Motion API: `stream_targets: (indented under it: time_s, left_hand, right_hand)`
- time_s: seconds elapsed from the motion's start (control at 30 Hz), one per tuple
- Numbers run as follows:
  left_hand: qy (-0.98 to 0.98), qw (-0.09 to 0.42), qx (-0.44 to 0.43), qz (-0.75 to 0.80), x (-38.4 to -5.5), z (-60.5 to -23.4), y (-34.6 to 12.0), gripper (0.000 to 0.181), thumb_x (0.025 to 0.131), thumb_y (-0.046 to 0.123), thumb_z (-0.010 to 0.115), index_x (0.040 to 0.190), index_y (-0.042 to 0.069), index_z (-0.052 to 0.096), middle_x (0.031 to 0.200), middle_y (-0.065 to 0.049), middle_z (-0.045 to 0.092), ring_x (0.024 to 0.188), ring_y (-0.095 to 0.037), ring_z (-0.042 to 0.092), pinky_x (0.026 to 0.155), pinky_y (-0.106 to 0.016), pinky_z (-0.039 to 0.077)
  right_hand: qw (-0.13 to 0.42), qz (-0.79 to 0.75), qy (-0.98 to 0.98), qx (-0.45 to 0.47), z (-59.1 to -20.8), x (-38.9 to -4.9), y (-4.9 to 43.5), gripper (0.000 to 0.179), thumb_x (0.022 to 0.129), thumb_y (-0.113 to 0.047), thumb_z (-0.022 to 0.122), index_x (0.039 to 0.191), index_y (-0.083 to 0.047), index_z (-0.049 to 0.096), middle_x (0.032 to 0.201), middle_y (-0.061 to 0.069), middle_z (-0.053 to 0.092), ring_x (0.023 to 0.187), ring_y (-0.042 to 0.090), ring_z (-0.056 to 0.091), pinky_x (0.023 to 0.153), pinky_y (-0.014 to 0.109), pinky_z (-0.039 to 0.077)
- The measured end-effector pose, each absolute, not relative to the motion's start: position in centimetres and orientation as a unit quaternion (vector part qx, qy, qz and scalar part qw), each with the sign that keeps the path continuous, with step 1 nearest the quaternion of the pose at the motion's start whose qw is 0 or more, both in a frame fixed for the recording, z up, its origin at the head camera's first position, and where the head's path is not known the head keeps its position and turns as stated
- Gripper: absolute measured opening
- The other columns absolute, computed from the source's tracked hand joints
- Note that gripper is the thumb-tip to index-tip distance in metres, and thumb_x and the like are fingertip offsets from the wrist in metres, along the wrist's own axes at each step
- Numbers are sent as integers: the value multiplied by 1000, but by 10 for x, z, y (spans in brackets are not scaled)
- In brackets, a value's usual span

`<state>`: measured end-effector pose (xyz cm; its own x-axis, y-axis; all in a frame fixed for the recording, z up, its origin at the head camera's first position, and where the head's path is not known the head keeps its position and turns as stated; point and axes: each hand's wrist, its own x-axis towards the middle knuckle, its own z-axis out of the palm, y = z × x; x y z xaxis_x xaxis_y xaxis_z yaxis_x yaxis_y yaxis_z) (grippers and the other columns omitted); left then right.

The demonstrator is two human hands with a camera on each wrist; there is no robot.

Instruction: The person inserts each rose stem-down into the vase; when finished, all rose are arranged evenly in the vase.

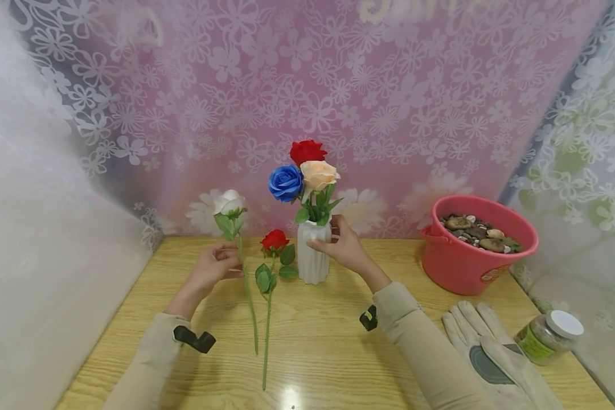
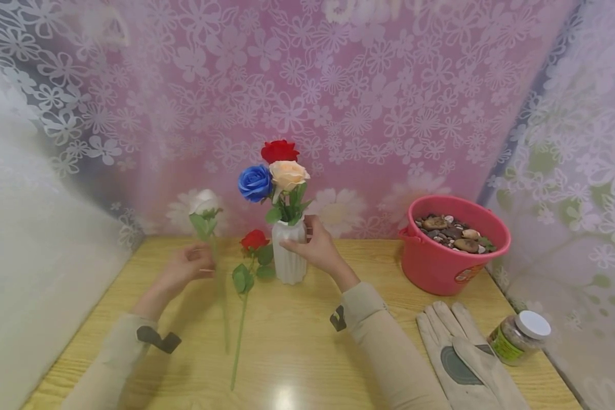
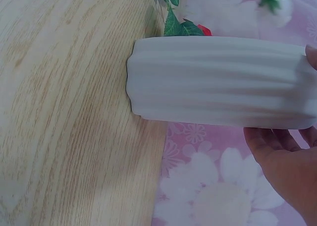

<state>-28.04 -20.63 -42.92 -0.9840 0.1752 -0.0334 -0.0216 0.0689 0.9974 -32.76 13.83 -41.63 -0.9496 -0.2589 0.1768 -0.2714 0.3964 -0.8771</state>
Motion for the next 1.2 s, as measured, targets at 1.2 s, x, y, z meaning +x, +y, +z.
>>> stream_targets:
  time_s: [1.2]
  left_hand:
    - [520,-203,114,821,-273,-335,-154,26,98,-5,68,121,0,57,90,-2,69,82,-16,75,78,-36,67]
  right_hand:
    - [15,511,-842,171,-418,-327,136,84,92,-51,79,161,-25,39,142,9,57,124,36,63,96,52,61]
